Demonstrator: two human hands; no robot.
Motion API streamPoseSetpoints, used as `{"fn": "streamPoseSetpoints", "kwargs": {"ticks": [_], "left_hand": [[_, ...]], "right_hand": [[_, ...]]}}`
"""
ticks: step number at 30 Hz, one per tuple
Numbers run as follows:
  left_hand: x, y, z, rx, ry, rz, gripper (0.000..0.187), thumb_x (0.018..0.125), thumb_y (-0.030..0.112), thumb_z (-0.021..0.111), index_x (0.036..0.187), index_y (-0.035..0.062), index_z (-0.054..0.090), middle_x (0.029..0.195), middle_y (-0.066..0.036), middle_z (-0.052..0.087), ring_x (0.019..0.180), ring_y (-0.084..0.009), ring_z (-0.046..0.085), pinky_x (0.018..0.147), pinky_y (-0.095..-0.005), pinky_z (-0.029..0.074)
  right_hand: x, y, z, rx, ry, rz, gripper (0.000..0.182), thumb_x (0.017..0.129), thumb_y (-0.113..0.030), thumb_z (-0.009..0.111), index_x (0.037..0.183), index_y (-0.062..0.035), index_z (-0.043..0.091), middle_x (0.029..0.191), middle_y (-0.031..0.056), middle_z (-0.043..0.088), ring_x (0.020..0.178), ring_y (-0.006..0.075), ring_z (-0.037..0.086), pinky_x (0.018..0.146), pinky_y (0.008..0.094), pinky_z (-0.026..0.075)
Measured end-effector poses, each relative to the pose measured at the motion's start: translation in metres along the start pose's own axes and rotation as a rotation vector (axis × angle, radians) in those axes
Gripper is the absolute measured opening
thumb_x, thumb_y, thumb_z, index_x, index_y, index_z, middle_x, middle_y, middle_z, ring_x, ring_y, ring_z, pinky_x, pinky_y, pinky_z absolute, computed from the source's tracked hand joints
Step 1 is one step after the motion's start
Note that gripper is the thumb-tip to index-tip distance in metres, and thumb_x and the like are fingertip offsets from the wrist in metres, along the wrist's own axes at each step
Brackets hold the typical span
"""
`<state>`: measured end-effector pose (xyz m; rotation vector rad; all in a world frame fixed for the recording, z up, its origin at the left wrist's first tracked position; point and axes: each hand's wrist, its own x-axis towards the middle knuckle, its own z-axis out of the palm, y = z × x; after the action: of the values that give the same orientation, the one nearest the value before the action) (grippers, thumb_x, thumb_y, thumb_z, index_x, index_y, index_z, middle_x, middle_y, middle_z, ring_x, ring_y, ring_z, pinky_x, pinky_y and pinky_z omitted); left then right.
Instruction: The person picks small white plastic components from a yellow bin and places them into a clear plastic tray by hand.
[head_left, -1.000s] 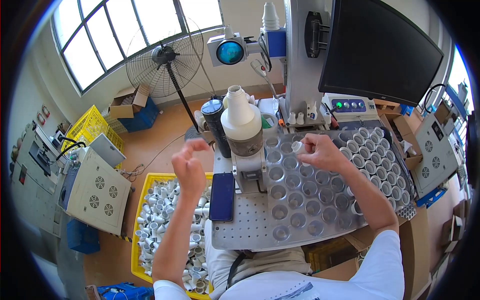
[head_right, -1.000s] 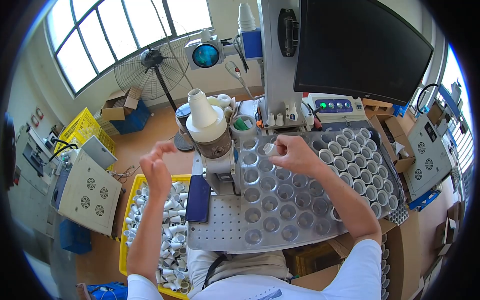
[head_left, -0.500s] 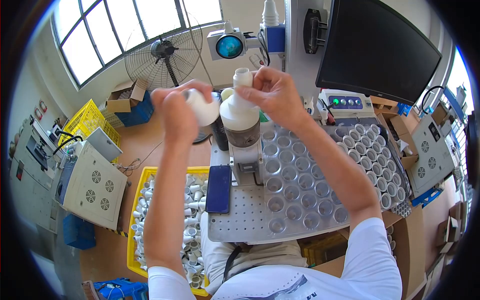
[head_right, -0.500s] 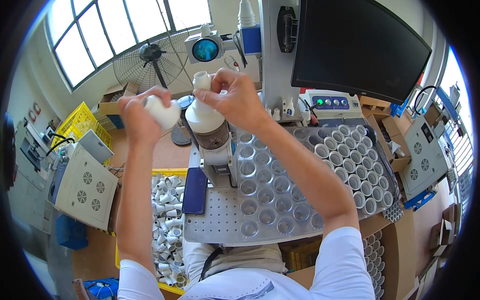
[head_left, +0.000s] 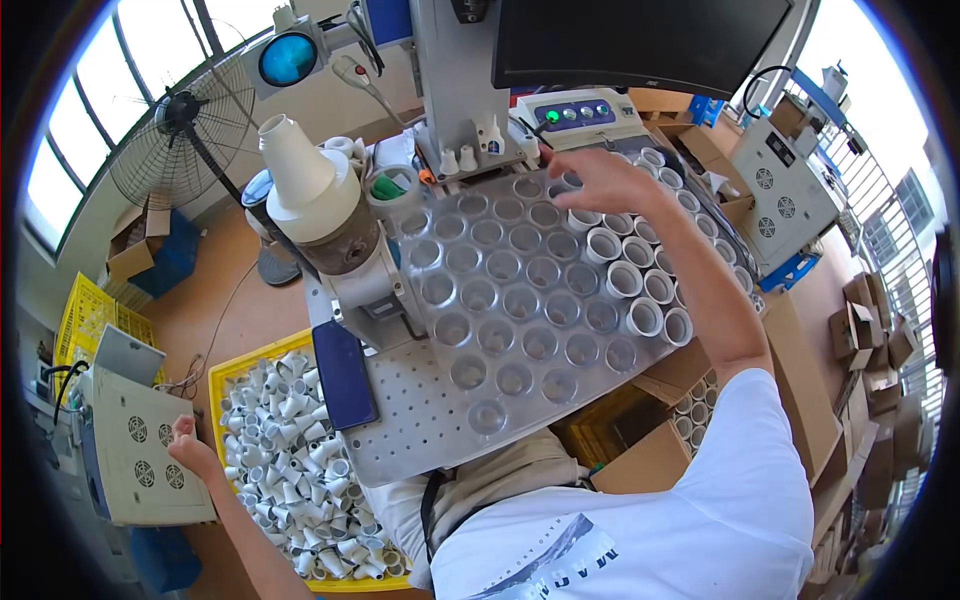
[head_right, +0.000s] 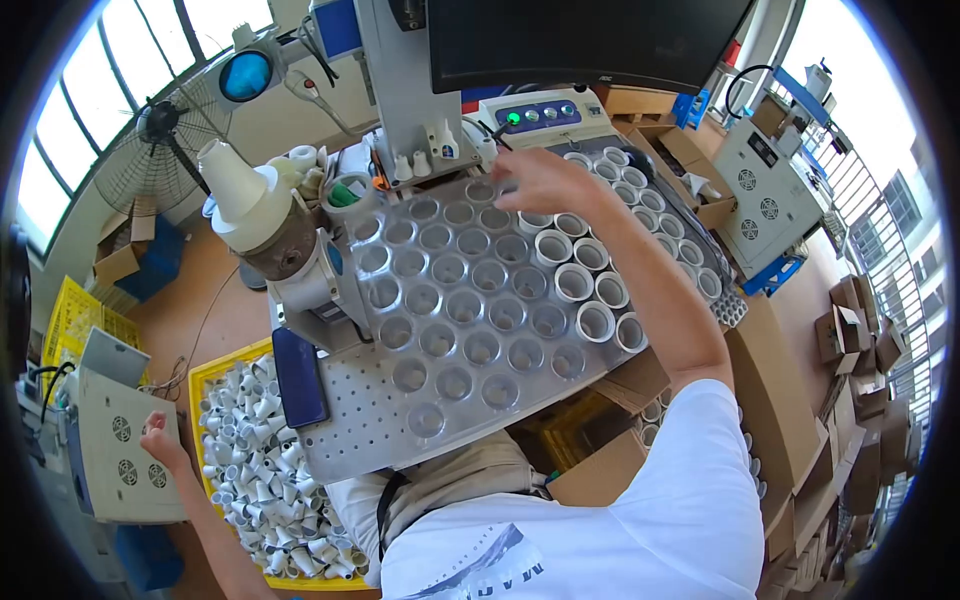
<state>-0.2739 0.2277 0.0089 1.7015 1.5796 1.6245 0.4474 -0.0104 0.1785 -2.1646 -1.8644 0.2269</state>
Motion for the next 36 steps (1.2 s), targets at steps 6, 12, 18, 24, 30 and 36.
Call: {"fn": "streamPoseSetpoints", "kwargs": {"ticks": [6,12,18,24,30,36], "left_hand": [[-0.139,0.164,0.086,-0.057,-0.308,0.095,0.035,0.065,0.0,0.042,0.09,-0.0017,0.065,0.086,-0.01,0.068,0.077,-0.0226,0.06,0.076,-0.0335,0.048],[-0.287,0.211,0.174,-0.431,-0.701,0.392,0.019,0.06,-0.003,0.053,0.079,-0.0018,0.052,0.087,-0.015,0.055,0.084,-0.0374,0.056,0.075,-0.0435,0.048],[-0.291,0.207,0.176,-0.354,-0.801,0.217,0.011,0.065,-0.005,0.053,0.076,-0.0024,0.055,0.085,-0.018,0.057,0.086,-0.0383,0.057,0.075,-0.0441,0.047],[-0.288,0.211,0.171,-0.362,-0.829,0.162,0.017,0.067,-0.004,0.051,0.082,-0.0017,0.058,0.085,-0.018,0.061,0.083,-0.0393,0.06,0.075,-0.0444,0.049],[-0.281,0.221,0.166,-0.37,-0.872,0.132,0.019,0.066,-0.004,0.047,0.08,-0.0024,0.059,0.082,-0.019,0.062,0.083,-0.0393,0.06,0.076,-0.0426,0.049],[-0.281,0.223,0.165,-0.362,-0.875,0.093,0.025,0.064,-0.002,0.042,0.082,-0.0024,0.06,0.082,-0.018,0.063,0.081,-0.0373,0.061,0.076,-0.0388,0.049]], "right_hand": [[-0.01,0.059,0.046,-0.187,-0.084,0.036,0.061,0.074,-0.018,0.075,0.13,-0.0013,0.06,0.135,0.0189,0.06,0.126,0.0354,0.055,0.109,0.0419,0.042],[0.01,0.035,0.041,-0.25,-0.215,0.055,0.059,0.069,-0.01,0.074,0.125,0.0025,0.061,0.12,0.0246,0.066,0.116,0.0405,0.06,0.104,0.044,0.045],[0.017,-0.026,0.009,-0.033,-0.058,0.096,0.041,0.078,-0.009,0.073,0.116,0.0037,0.061,0.108,0.0191,0.067,0.099,0.0305,0.067,0.089,0.0372,0.051],[0.026,-0.065,0.084,0.31,0.148,-0.115,0.04,0.073,-0.012,0.076,0.105,-0.0039,0.054,0.088,0.0068,0.06,0.075,0.0151,0.058,0.069,0.0305,0.05],[0.021,-0.074,0.11,0.361,0.134,-0.152,0.037,0.073,-0.015,0.076,0.095,-0.0037,0.049,0.082,0.0135,0.059,0.072,0.0235,0.057,0.068,0.0366,0.048],[0.018,-0.068,0.108,0.399,0.105,-0.166,0.037,0.074,-0.016,0.076,0.093,-0.0036,0.048,0.083,0.0157,0.058,0.072,0.0294,0.057,0.069,0.0383,0.048]]}}
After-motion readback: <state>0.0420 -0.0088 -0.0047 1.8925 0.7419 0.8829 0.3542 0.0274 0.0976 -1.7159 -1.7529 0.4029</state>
